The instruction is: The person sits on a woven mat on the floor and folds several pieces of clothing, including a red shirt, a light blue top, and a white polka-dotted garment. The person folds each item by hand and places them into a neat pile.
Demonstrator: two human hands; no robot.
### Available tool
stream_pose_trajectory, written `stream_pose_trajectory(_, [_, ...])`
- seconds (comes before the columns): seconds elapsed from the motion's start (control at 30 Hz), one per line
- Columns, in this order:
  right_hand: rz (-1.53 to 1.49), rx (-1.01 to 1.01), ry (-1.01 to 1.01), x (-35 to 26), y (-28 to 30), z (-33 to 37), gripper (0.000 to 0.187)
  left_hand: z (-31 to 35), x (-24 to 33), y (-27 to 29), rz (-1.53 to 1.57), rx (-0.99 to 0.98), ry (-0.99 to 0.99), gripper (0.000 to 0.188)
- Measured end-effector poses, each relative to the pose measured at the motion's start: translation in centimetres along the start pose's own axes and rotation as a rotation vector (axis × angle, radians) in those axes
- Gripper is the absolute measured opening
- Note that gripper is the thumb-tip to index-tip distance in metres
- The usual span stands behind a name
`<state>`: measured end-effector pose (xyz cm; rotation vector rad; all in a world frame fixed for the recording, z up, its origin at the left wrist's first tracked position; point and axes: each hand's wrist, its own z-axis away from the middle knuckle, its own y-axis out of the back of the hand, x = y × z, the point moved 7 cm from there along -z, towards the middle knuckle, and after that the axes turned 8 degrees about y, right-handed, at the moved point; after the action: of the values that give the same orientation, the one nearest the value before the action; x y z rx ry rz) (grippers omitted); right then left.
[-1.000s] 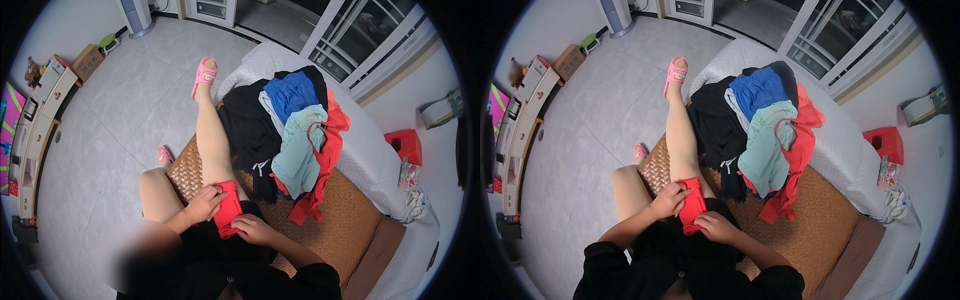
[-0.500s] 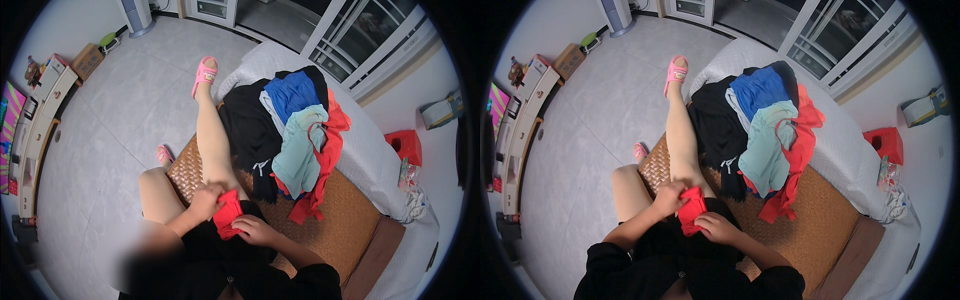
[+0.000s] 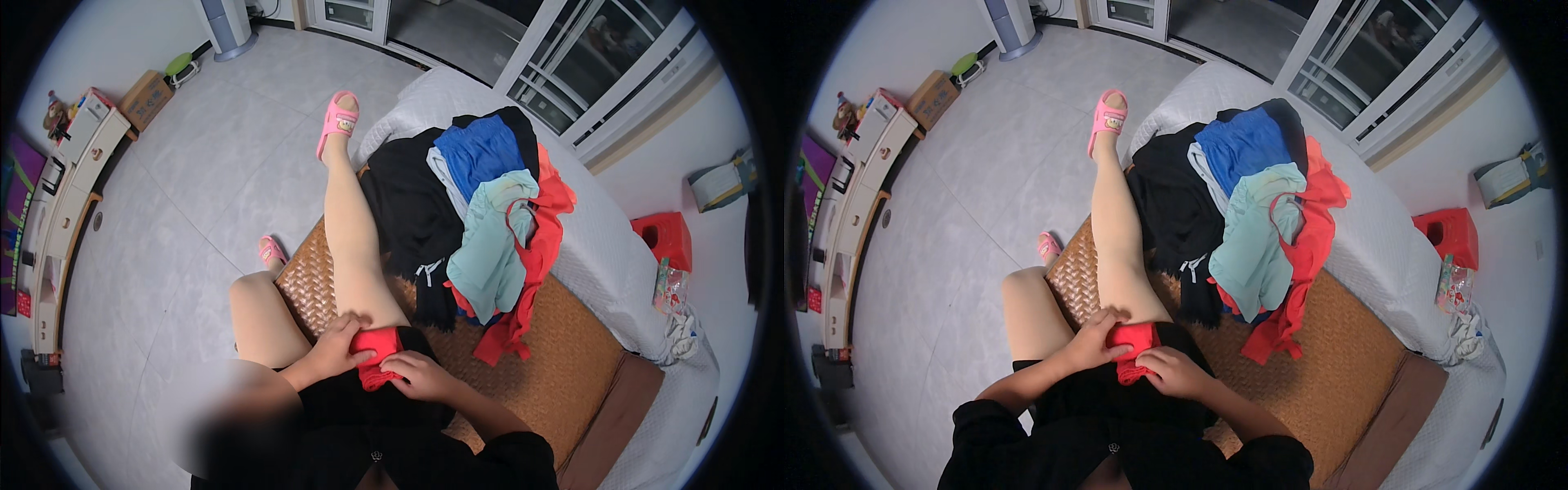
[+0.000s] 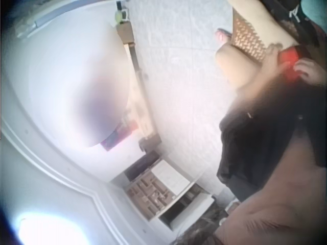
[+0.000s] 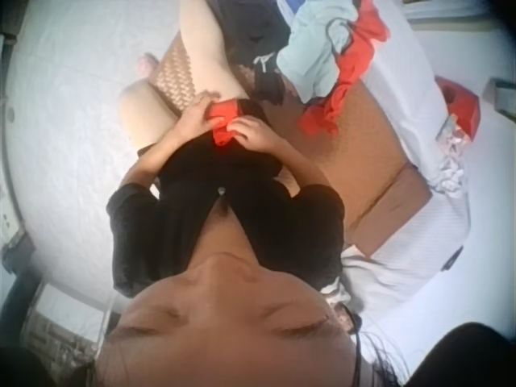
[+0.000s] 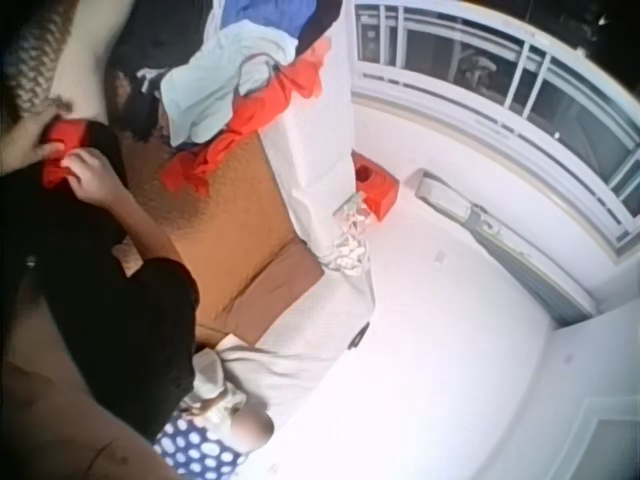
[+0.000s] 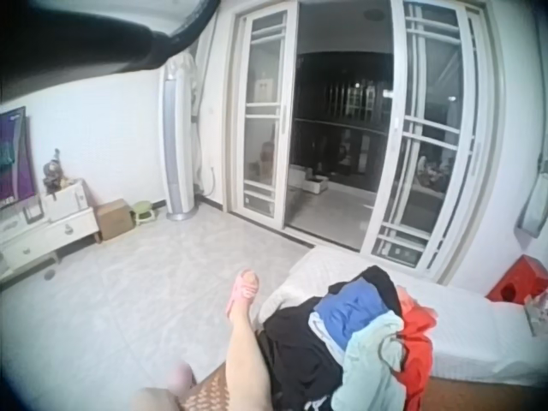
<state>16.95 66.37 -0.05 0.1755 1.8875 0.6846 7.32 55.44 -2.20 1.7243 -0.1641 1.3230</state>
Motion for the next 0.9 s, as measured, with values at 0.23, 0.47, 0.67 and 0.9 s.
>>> stream_pose_trajectory(0.23, [0.04, 0.031, 0.063, -0.4, 0.4, 0.4, 0.023, 0.4, -2.9, -3.0, 0.4, -0.39, 0.298, 0.051])
stream_pose_trajectory(0.47, [0.052, 0.134, 0.179, -2.9, 3.0, -1.5, 0.021, 1.6, -3.0, -4.1, 1.505, -0.618, 0.985, 0.042])
stream_pose_trajectory(0.67, [0.117, 0.068, 0.141, -2.7, 3.1, -2.1, 0.024, 0.4, -4.0, -3.1, 0.843, -0.226, 0.608, 0.024])
stream_pose_trajectory(0.9, [0.022, 0.354, -0.201, -0.6, 5.1, -2.1, 0.025, 0.1, -0.7, -2.1, 0.785, -0.257, 0.282, 0.036])
